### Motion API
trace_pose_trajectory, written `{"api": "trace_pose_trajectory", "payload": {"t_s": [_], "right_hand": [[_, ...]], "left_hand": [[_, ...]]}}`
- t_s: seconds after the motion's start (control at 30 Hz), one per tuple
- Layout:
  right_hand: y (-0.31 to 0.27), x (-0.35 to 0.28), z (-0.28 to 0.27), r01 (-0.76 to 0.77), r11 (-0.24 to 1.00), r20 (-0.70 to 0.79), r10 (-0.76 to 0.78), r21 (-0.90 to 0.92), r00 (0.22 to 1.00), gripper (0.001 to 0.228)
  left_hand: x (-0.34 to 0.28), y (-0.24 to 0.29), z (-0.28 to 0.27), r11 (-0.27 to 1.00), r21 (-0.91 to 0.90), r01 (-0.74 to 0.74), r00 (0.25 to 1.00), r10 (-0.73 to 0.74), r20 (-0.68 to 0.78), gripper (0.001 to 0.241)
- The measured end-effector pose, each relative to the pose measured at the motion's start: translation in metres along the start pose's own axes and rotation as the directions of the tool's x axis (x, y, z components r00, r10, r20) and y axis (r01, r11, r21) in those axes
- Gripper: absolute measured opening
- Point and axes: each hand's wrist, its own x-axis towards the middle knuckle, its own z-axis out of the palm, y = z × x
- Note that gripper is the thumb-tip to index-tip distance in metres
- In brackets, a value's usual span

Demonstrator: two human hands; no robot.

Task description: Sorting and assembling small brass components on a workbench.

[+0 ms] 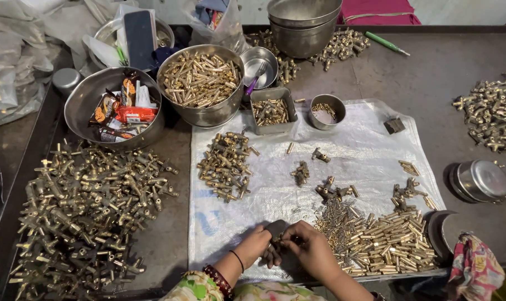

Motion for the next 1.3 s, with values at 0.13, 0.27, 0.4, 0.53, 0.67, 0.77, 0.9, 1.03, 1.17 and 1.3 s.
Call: {"api": "trace_pose_trajectory", "payload": {"t_s": [0.13, 0.27, 0.4, 0.53, 0.67, 0.77, 0.9, 1.03, 1.17, 1.3], "right_hand": [[0.038, 0.003, 0.010, -0.117, 0.936, 0.042, 0.109, 0.331, 0.993, 0.014], [-0.017, -0.003, 0.011, 0.100, 0.974, 0.154, -0.132, 0.201, 0.979, 0.019], [-0.078, 0.007, 0.023, 0.648, 0.752, 0.515, -0.604, 0.118, 0.608, 0.030], [-0.053, 0.012, 0.047, 0.678, 0.732, 0.677, -0.534, 0.070, 0.507, 0.020], [-0.008, 0.004, 0.032, 0.740, 0.673, 0.686, -0.540, 0.003, 0.488, 0.018], [-0.009, -0.007, -0.012, 0.684, 0.704, 0.715, -0.378, -0.189, 0.587, 0.018], [0.025, -0.013, -0.073, 0.622, 0.705, 0.456, -0.456, -0.339, 0.765, 0.024], [0.057, 0.004, -0.107, 0.360, 0.674, 0.128, -0.368, -0.646, 0.921, 0.041], [0.042, 0.039, -0.124, -0.027, 0.815, -0.302, -0.183, -0.579, 0.936, 0.029], [0.045, 0.059, -0.119, -0.057, 0.817, -0.310, -0.153, -0.574, 0.938, 0.029]], "left_hand": [[-0.018, 0.021, 0.005, 0.997, -0.015, 0.074, 0.997, -0.074, -0.033, 0.048], [-0.034, 0.031, -0.017, 0.958, -0.220, -0.186, 0.967, 0.138, -0.214, 0.051], [-0.039, 0.027, -0.051, 0.870, -0.180, -0.458, 0.835, 0.352, -0.423, 0.042], [-0.049, 0.020, -0.054, 0.861, -0.158, -0.483, 0.816, 0.377, -0.438, 0.037], [-0.058, 0.016, -0.047, 0.895, -0.193, -0.402, 0.827, 0.264, -0.497, 0.034], [-0.058, 0.020, -0.042, 0.927, -0.214, -0.309, 0.873, 0.187, -0.450, 0.034], [-0.033, 0.013, -0.034, 0.936, -0.110, -0.336, 0.922, 0.303, -0.241, 0.040], [-0.008, 0.019, 0.006, 0.980, -0.089, -0.175, 0.975, 0.160, -0.154, 0.020], [0.012, 0.005, 0.023, 0.975, 0.092, -0.204, 0.978, 0.207, -0.022, 0.023], [0.016, -0.007, 0.017, 0.989, 0.076, -0.127, 0.992, 0.128, -0.012, 0.022]]}}
